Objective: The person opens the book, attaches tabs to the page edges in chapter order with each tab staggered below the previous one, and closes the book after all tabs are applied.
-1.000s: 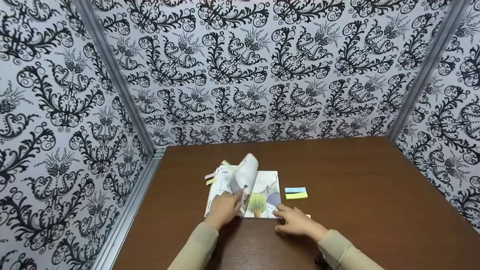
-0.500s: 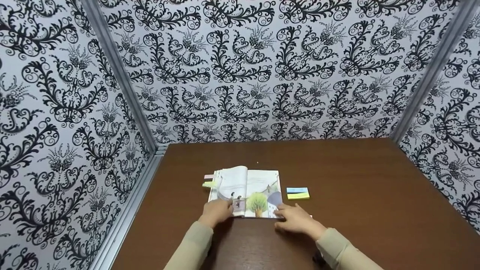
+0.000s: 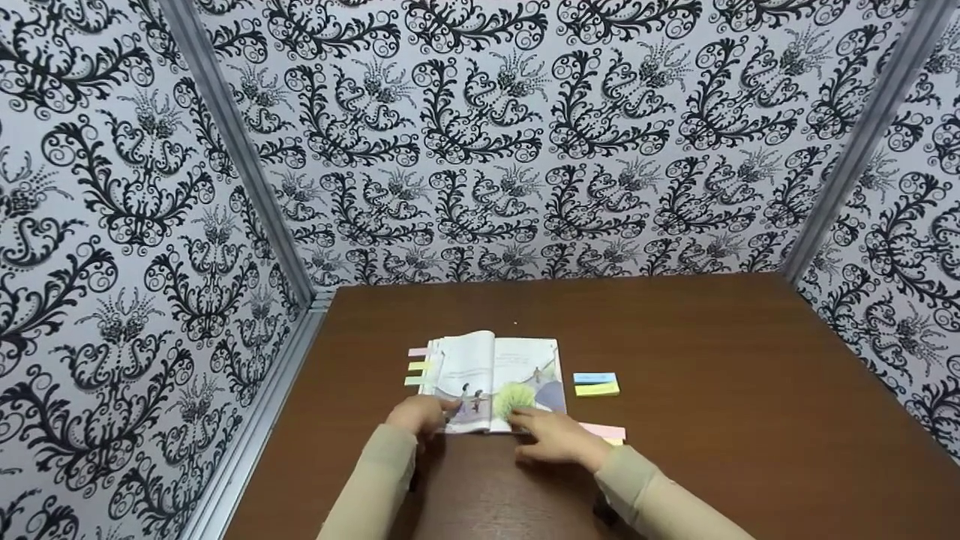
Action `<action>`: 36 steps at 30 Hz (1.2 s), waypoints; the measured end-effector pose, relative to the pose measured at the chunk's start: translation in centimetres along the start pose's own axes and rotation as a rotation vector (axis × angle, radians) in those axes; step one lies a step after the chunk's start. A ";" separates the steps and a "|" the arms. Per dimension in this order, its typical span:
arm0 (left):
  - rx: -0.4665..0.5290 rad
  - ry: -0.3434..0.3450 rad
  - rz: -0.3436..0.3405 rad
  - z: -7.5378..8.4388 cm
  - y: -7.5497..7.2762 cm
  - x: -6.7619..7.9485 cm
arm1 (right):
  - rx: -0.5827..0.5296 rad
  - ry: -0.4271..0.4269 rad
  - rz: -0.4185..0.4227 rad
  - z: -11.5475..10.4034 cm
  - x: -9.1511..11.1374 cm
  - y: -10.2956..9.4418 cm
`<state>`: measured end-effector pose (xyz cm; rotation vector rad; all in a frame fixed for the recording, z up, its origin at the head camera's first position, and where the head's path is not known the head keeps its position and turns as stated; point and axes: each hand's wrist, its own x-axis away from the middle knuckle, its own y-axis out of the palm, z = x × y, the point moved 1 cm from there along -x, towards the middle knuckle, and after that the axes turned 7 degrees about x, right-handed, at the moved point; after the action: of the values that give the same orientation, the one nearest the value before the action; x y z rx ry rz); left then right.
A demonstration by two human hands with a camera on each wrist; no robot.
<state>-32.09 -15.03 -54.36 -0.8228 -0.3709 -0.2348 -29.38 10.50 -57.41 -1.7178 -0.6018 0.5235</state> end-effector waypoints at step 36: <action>-0.687 0.525 0.239 6.1 6.0 -3.3 | 0.149 -0.112 -0.006 -1.9 -2.4 1.3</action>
<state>-34.45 -6.27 -55.91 -1.4219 0.3280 -0.3499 -29.86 7.26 -58.14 -1.5538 -0.6310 0.6476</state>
